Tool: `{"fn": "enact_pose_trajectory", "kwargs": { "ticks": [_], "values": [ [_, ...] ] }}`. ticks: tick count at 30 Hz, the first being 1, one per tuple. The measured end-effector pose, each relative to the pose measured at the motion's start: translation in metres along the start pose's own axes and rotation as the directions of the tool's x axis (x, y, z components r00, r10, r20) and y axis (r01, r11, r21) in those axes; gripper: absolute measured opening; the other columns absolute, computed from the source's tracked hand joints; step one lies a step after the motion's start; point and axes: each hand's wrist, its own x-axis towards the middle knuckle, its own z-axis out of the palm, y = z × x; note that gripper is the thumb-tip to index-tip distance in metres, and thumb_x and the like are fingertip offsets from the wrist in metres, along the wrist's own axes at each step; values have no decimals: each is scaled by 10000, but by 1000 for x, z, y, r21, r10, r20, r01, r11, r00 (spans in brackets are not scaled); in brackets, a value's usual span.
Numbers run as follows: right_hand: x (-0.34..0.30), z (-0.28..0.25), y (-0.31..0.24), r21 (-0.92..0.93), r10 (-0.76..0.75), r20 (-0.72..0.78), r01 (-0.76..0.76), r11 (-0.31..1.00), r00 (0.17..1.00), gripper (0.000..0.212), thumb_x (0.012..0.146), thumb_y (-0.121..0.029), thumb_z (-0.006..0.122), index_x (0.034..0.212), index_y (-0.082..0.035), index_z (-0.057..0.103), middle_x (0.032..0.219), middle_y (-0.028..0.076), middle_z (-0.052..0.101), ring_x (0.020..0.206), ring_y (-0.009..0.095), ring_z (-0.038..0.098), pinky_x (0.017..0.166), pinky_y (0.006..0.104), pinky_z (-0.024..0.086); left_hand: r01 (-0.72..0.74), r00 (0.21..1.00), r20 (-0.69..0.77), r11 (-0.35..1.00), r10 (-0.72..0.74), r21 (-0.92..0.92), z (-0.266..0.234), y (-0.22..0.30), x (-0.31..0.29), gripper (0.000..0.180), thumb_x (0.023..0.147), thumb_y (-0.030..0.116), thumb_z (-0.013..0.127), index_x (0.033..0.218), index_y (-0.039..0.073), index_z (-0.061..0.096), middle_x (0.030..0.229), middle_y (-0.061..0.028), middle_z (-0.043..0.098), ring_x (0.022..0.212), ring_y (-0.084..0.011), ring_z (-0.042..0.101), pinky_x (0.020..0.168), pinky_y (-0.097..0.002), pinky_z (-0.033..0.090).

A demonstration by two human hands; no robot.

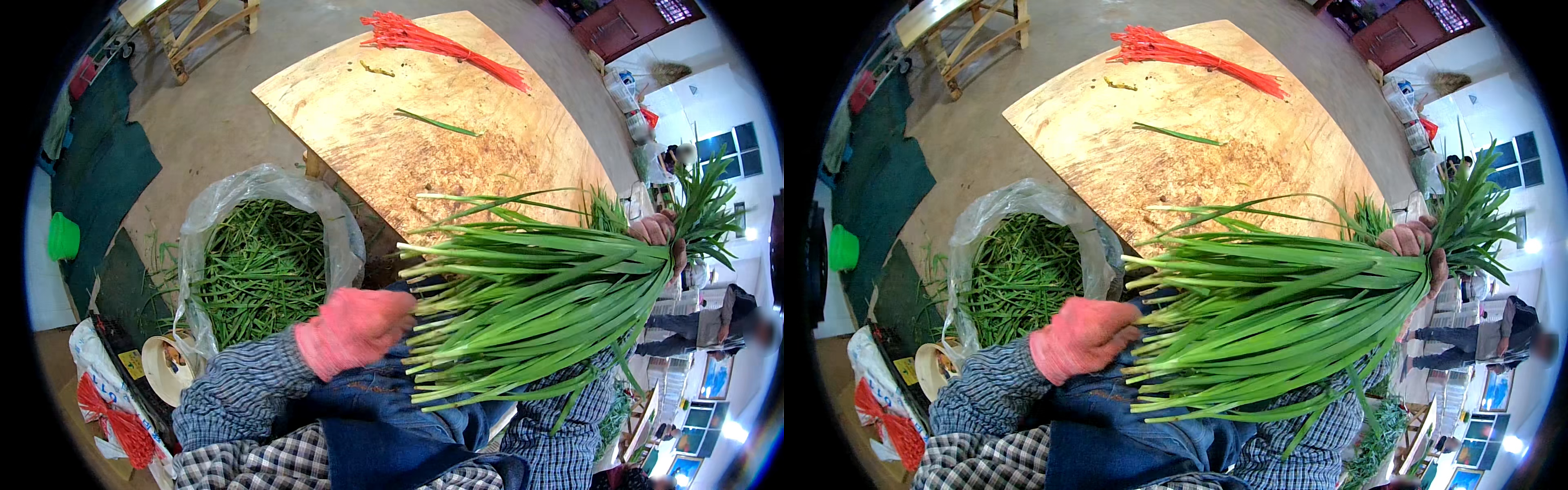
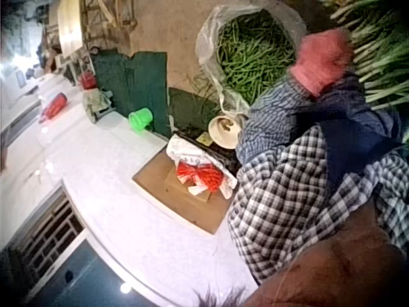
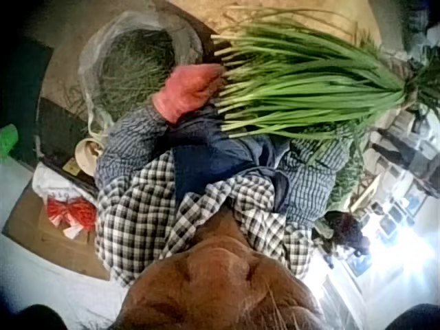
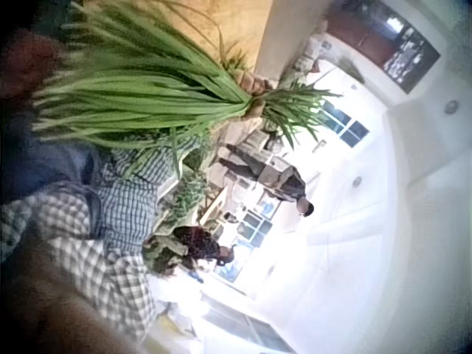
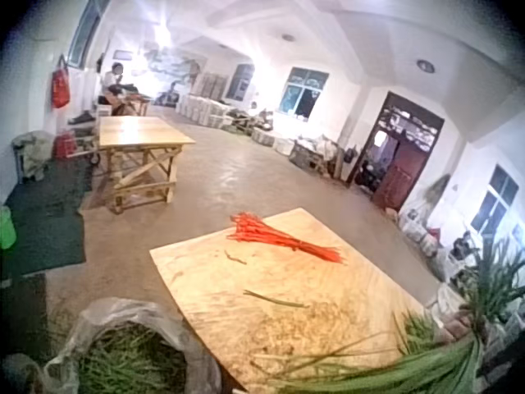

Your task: The person gathers green vegetables into bunches, secures each bunch with a red rubber band, and places the finished bundles into a plastic crate.

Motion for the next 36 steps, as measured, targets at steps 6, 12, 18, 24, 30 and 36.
{"fn": "enact_pose_trajectory", "kwargs": {
  "ticks": [6, 12, 18, 24, 30, 36],
  "values": [
    [-19, -9, -1, 84, -98, -33, 101, 991, 995, 273, 793, -171, 648, 981, -63, 481, 729, -50, 420, 682, 76, 408, 718, 235, 369, 218, 952, -116, 894, -283, -391, 0, -29, -13, 237, 819, 189, 628, 1000, 36, 631, 963, -155, 628, 893, -274, 613, 776, -329, 484],
    [0, 0, 14, 117, -186, 115, 172, 978, 976, 251, 769, -167, 677, 889, -89, 472, 684, -60, 425, 629, 76, 402, 687, 236, 380, 173, 975, 133, 231, -179, -957, 25, 21, 27, 459, 811, 37, 626, 1251, 19, 495, 1183, -53, 578, 1063, -128, 528, 925, -263, 422],
    [2, -38, 40, 219, -149, 21, 141, 966, 989, 240, 757, -146, 683, 847, -99, 465, 685, -56, 439, 607, 73, 409, 661, 227, 378, 338, 826, 123, 309, -550, -889, -7, 1, 3, 291, 749, -13, 651, 1038, -16, 623, 942, -48, 658, 823, -91, 588, 733, -227, 481],
    [-1, -22, 29, 148, -306, 56, 295, 944, 950, 237, 788, -165, 627, 932, -51, 478, 721, -44, 449, 593, 66, 417, 623, 235, 372, 430, 817, -22, 633, -577, -644, -41, 6, -26, 92, 778, 62, 613, 848, 36, 666, 749, -51, 636, 661, -142, 572, 611, -265, 466],
    [15, 13, 20, 37, -372, 125, 370, 928, 920, 476, 819, -240, 578, 1178, 32, 427, 832, -28, 469, 608, 72, 388, 600, 253, 313, -165, 983, -117, 956, 140, -241, -1, 40, 13, 141, 802, 186, 625, 878, 71, 654, 843, -64, 608, 779, -261, 582, 688, -360, 479],
    [0, -13, 3, -93, -316, 119, 328, 940, 941, 455, 806, -171, 611, 1175, 38, 446, 709, -69, 397, 553, 59, 344, 568, 248, 285, 97, 983, -65, 784, -173, -613, 3, 59, 18, 107, 790, 105, 628, 864, 30, 649, 805, -91, 620, 760, -204, 595, 682, -308, 463]
  ]
}}
